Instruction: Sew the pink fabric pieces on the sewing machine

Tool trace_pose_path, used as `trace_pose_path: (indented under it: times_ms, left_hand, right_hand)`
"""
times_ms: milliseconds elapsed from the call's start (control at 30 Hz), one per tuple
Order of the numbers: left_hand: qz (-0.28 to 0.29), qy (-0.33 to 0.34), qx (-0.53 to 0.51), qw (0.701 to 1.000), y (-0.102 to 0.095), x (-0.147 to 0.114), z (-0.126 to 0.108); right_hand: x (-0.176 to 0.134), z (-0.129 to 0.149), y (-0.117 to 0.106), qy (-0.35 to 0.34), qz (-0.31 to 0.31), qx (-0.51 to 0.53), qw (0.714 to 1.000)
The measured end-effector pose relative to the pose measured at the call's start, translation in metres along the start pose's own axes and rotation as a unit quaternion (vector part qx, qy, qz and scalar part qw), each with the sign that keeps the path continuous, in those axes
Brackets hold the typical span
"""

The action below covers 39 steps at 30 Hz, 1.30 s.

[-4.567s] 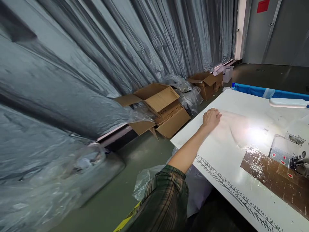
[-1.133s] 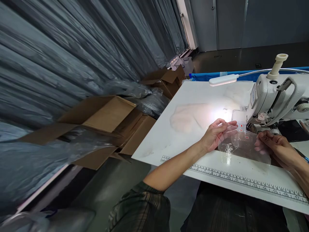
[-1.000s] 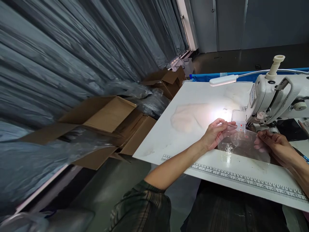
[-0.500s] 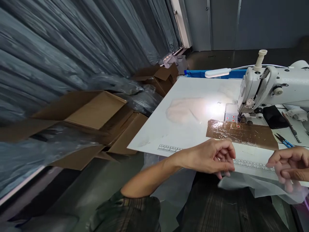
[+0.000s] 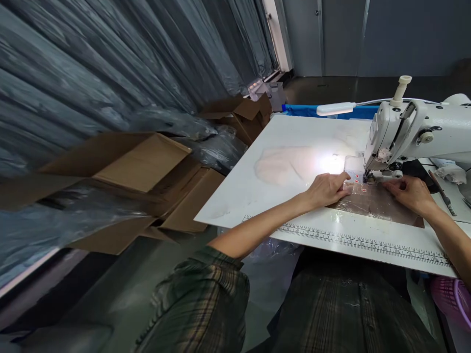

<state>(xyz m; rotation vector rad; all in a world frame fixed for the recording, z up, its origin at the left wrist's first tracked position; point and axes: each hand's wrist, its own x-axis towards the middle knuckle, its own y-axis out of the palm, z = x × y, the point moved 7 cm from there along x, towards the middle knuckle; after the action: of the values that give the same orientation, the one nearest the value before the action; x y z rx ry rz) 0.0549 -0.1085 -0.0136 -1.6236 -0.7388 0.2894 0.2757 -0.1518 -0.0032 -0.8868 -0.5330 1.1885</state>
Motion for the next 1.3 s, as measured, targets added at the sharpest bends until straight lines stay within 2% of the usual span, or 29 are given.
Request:
trace_pose_path:
  times_ms: [133,200,267,333,400,467,533,633,733,800,867,900,967,1000,1033,1133,1200,1300]
  left_hand:
    - [-0.082,0.053,0.004,0.995,-0.007,0.001,0.008]
    - [-0.102,0.104,-0.009,0.989,-0.008,0.001,0.002]
    - [-0.083,0.189,-0.043,0.977,-0.003,-0.002,-0.013]
    - [-0.035,0.268,-0.076,0.960,0.004,-0.007,-0.031]
    - [0.010,0.294,-0.097,0.951,0.008,-0.011,-0.041]
    - [0.036,0.275,-0.133,0.952,0.005,-0.013,-0.041]
    - [0.036,0.233,-0.210,0.949,-0.005,-0.013,-0.033]
    - [0.047,0.127,-0.366,0.921,-0.019,-0.010,-0.011]
    - [0.111,0.012,-0.474,0.873,-0.017,-0.011,0.006]
    - [0.141,-0.041,-0.496,0.856,-0.012,-0.013,0.010]
    - [0.146,-0.078,-0.479,0.862,-0.007,-0.015,0.012]
    - [0.140,-0.089,-0.466,0.869,-0.006,-0.016,0.012]
    - [0.118,-0.099,-0.446,0.882,-0.004,-0.017,0.011]
    - [0.107,-0.102,-0.440,0.886,-0.004,-0.017,0.010]
    - [0.096,-0.113,-0.436,0.888,-0.003,-0.017,0.010]
    - [0.090,-0.176,-0.434,0.879,0.001,-0.019,0.014]
    - [0.083,-0.211,-0.444,0.867,0.002,-0.019,0.017]
    - [0.027,-0.236,-0.430,0.871,-0.004,-0.017,0.025]
  right_hand:
    - [-0.011,-0.006,-0.005,-0.049,0.035,0.026,0.998]
    - [-0.019,-0.010,-0.007,-0.068,0.057,0.037,0.995]
    - [-0.025,-0.016,-0.008,-0.058,0.075,0.048,0.994]
    - [-0.029,-0.020,-0.008,-0.029,0.088,0.086,0.992]
    - [-0.032,-0.018,-0.006,-0.004,0.092,0.158,0.983]
    - [-0.034,-0.011,-0.002,0.019,0.089,0.242,0.966]
    - [-0.036,0.001,0.006,0.038,0.094,0.310,0.945]
    - [-0.039,0.026,0.030,0.045,0.136,0.360,0.922]
    - [-0.039,0.055,0.055,-0.003,0.190,0.371,0.909]
    - [-0.039,0.068,0.064,-0.061,0.218,0.359,0.905]
    - [-0.038,0.069,0.062,-0.114,0.212,0.321,0.916]
    - [-0.036,0.065,0.058,-0.134,0.191,0.283,0.930]
    - [-0.035,0.053,0.046,-0.191,0.124,0.168,0.959]
    - [-0.036,0.050,0.040,-0.234,0.091,0.098,0.963]
    - [-0.039,0.048,0.037,-0.286,0.063,0.032,0.956]
    - [-0.051,0.046,0.038,-0.422,0.006,-0.102,0.901]
    - [-0.051,0.044,0.043,-0.452,-0.017,-0.145,0.880]
    - [-0.039,0.042,0.048,-0.447,-0.023,-0.159,0.880]
